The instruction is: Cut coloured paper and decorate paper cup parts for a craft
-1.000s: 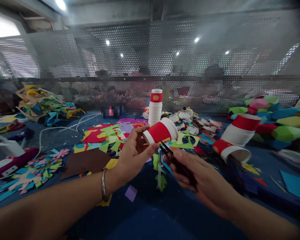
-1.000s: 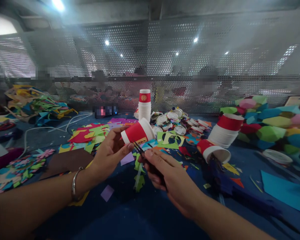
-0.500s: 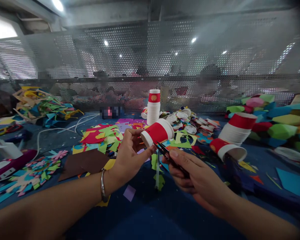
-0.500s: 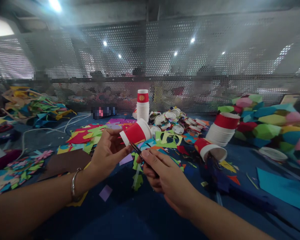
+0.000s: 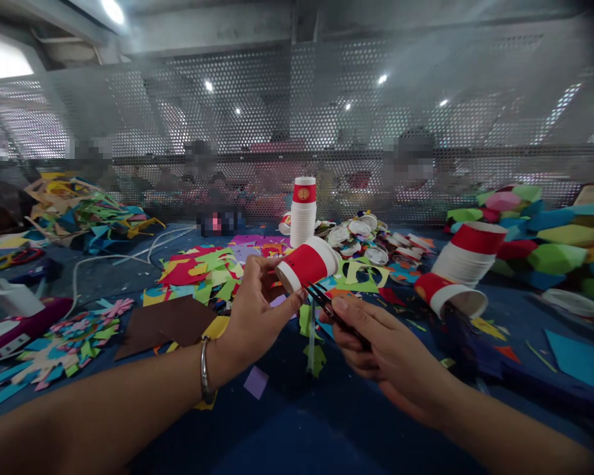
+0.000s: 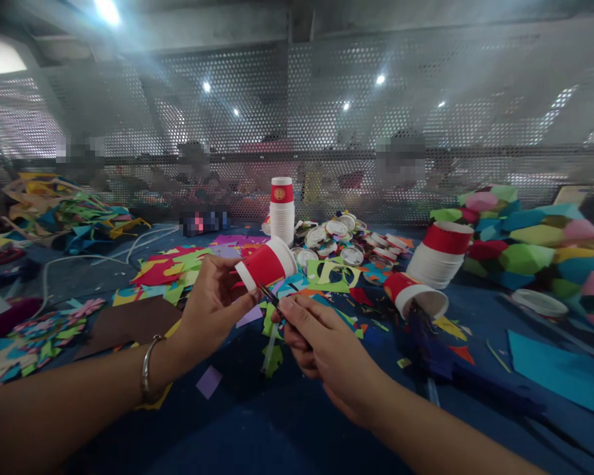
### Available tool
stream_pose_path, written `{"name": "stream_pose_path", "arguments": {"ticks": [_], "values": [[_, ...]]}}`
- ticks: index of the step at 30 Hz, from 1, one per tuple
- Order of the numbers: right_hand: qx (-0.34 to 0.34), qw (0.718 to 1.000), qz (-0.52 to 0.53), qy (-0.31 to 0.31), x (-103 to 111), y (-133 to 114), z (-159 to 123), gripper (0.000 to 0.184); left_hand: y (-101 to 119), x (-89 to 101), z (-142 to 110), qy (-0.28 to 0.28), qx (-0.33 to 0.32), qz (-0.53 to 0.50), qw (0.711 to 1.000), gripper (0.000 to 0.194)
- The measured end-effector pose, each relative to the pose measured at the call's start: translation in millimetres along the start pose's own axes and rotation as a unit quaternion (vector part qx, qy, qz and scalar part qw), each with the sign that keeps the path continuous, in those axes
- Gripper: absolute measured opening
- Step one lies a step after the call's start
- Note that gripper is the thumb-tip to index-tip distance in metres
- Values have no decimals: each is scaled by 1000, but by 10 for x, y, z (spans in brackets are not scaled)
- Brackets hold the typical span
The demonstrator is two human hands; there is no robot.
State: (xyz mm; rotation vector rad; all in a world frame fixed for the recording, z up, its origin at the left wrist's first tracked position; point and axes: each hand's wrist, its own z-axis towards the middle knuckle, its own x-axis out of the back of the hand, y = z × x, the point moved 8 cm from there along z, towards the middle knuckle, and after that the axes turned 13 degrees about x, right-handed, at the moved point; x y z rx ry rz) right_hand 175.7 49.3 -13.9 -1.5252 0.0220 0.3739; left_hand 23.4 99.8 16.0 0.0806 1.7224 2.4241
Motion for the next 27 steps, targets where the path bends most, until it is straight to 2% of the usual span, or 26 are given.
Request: {"name": "stream_pose_path", "arguments": {"ticks": [9, 13, 19, 27], "values": [[12, 1000, -3, 8, -8, -22, -4, 40, 59, -64, -83, 10, -25, 30, 999, 44], [26, 1000, 6, 13, -26, -75, 13, 44, -12, -143, -87, -6, -2, 38, 999, 47], [8, 1000, -19, 15, 27, 3, 43, 40, -43, 28, 40, 39, 33, 2, 999, 49], [3, 999, -48, 14, 40, -6, 29, 38, -90, 27, 61, 20, 40, 5, 999, 52]]}}
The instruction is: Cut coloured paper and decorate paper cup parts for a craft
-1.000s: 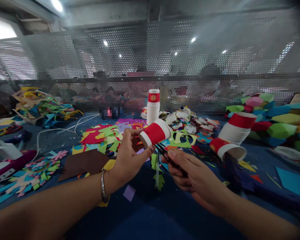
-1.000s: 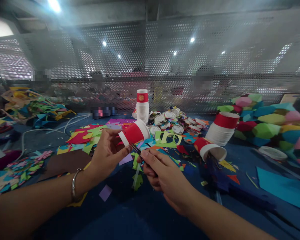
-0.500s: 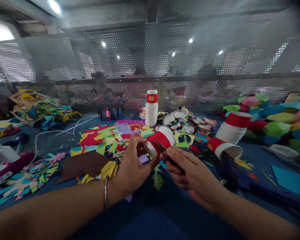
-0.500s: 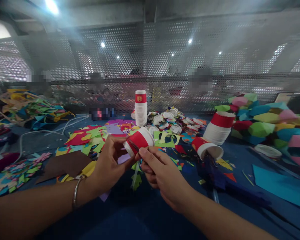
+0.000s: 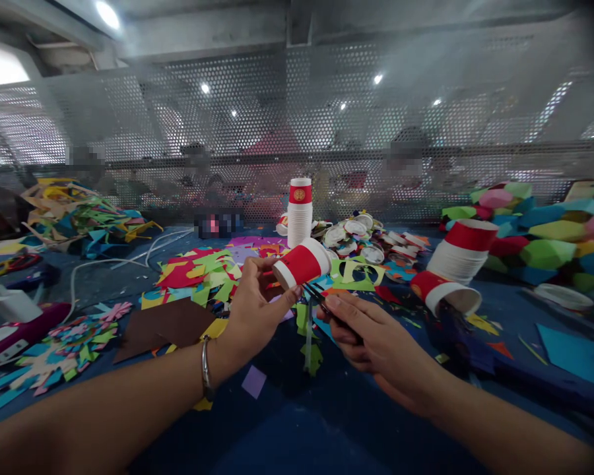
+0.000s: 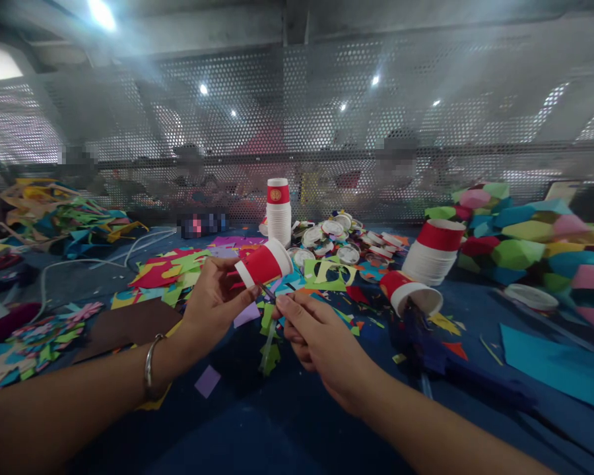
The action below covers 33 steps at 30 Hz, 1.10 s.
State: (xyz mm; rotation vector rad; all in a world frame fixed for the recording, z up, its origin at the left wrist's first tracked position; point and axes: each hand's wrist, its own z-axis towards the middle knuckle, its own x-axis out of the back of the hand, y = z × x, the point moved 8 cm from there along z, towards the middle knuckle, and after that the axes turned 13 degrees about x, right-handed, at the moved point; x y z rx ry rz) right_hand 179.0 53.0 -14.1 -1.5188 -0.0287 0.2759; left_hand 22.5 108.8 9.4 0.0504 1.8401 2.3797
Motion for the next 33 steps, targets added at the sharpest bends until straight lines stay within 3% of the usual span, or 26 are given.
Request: {"name": "stream_pose_path", "arguments": {"ticks": [13, 23, 33], "values": [[14, 1000, 14, -2, -9, 45, 22, 38, 18, 5, -32, 20, -10, 59, 998, 47], [12, 1000, 7, 5, -7, 48, 27, 38, -4, -23, -49, 19, -6, 46, 999, 45], [9, 1000, 5, 5, 22, 99, 26, 34, -86, -48, -23, -21, 11, 86, 996, 42]]}}
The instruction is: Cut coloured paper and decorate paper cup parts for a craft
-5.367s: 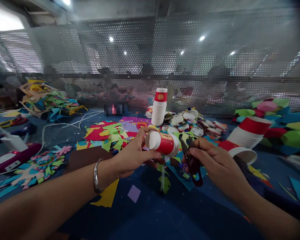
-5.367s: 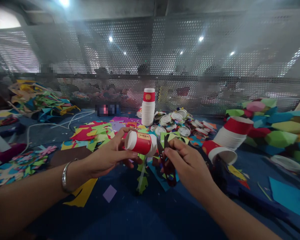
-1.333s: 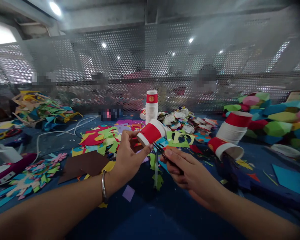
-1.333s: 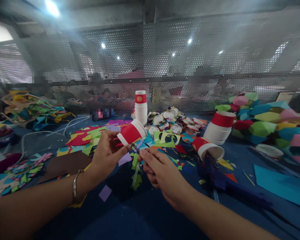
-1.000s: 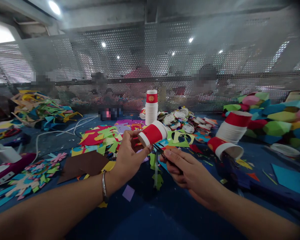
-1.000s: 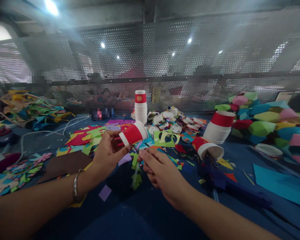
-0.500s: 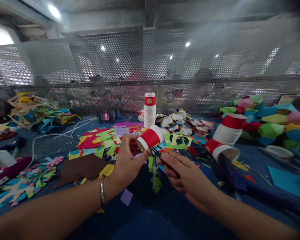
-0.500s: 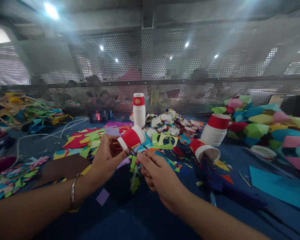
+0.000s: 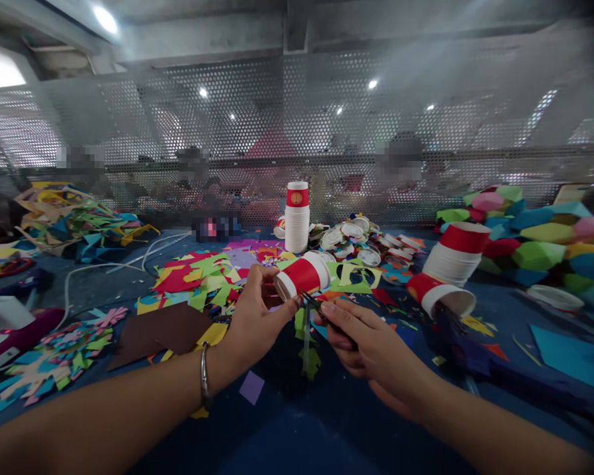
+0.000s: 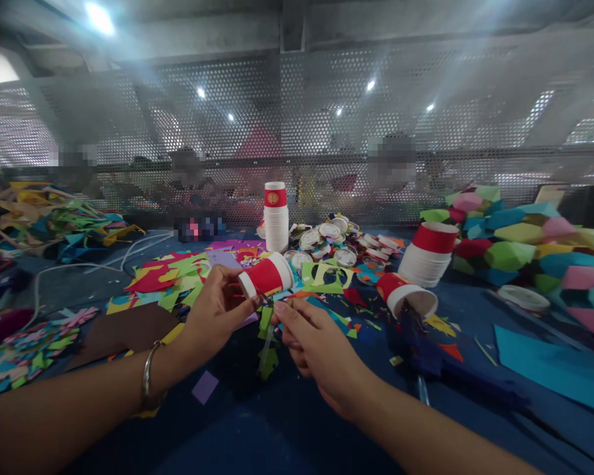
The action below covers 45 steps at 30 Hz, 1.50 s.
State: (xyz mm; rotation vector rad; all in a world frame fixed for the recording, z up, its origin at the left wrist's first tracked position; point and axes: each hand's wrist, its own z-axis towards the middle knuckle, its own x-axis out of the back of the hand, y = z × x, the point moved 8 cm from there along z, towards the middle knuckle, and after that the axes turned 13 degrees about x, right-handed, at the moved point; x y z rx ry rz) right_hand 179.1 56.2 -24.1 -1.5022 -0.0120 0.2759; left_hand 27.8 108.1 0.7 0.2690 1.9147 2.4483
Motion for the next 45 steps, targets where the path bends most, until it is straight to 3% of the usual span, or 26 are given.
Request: {"name": "stream_pose_path", "arguments": {"ticks": [20, 27, 37, 40, 45], "values": [[-11, 1000, 19, 6, -20, 24, 1, 33, 79, 26, -2, 21, -21, 66, 997, 38], [2, 999, 40, 3, -64, -22, 25, 34, 130, -94, -85, 18, -58, 89, 994, 42], [8, 999, 49, 3, -60, -18, 40, 36, 102, -78, -64, 31, -32, 101, 994, 50], [15, 999, 49, 0, -70, -32, 37, 37, 94, -91, -67, 4, -22, 52, 998, 51], [15, 999, 39, 6, -42, -51, 29, 39, 61, -138, -58, -86, 48, -70, 993, 45]]}}
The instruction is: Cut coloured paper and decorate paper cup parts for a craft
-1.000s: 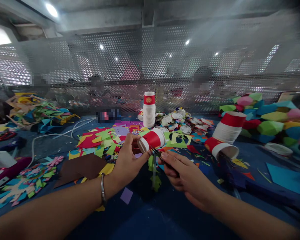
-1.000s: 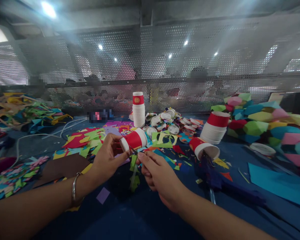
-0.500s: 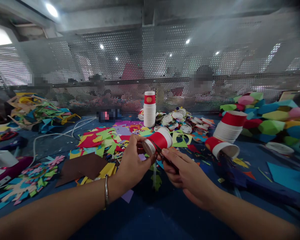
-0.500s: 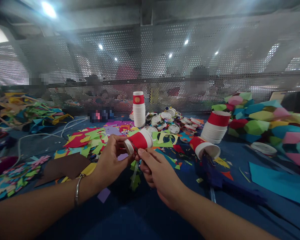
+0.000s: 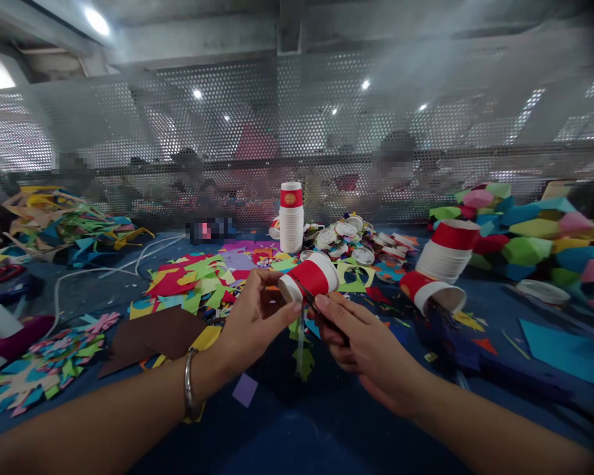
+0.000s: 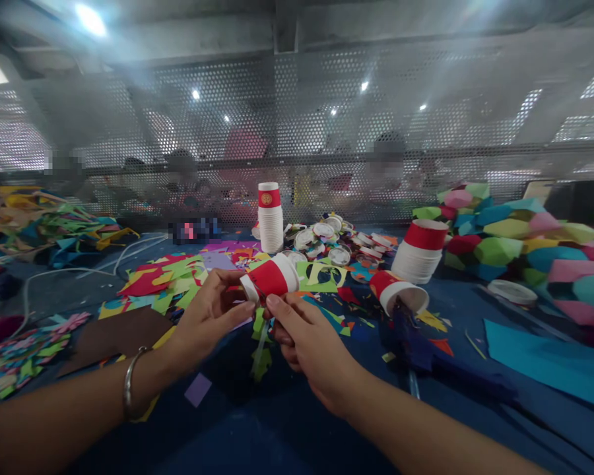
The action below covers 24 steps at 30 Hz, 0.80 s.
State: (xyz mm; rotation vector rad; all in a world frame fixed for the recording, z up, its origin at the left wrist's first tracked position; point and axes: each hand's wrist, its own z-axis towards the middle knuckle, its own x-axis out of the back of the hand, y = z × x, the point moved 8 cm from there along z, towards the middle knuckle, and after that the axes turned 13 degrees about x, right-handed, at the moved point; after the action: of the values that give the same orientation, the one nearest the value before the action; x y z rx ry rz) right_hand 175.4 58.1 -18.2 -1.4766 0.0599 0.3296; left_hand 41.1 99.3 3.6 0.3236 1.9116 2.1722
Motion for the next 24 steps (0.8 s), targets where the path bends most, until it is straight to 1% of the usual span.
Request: {"name": "stream_pose_path", "arguments": {"ticks": [2, 4, 6, 11, 16, 24], "values": [[0, 1000, -1, 2, 10, -16, 2, 38, 21, -1, 6, -12, 4, -12, 1000, 38], [1, 1000, -1, 0, 8, -36, 5, 38, 44, -8, 10, -18, 1, -18, 1000, 35], [-1, 1000, 2, -6, -7, -45, 4, 38, 61, -16, 9, -18, -2, -26, 999, 36], [-2, 1000, 14, -18, -32, -23, -9, 37, 104, -16, -20, 8, -14, -43, 999, 40], [8, 1000, 15, -13, -22, 4, -10, 41, 101, -61, -25, -10, -15, -50, 999, 38], [22, 1000, 8, 0, -22, 18, 3, 44, 65, -82, -45, -10, -2, -45, 999, 35]]}}
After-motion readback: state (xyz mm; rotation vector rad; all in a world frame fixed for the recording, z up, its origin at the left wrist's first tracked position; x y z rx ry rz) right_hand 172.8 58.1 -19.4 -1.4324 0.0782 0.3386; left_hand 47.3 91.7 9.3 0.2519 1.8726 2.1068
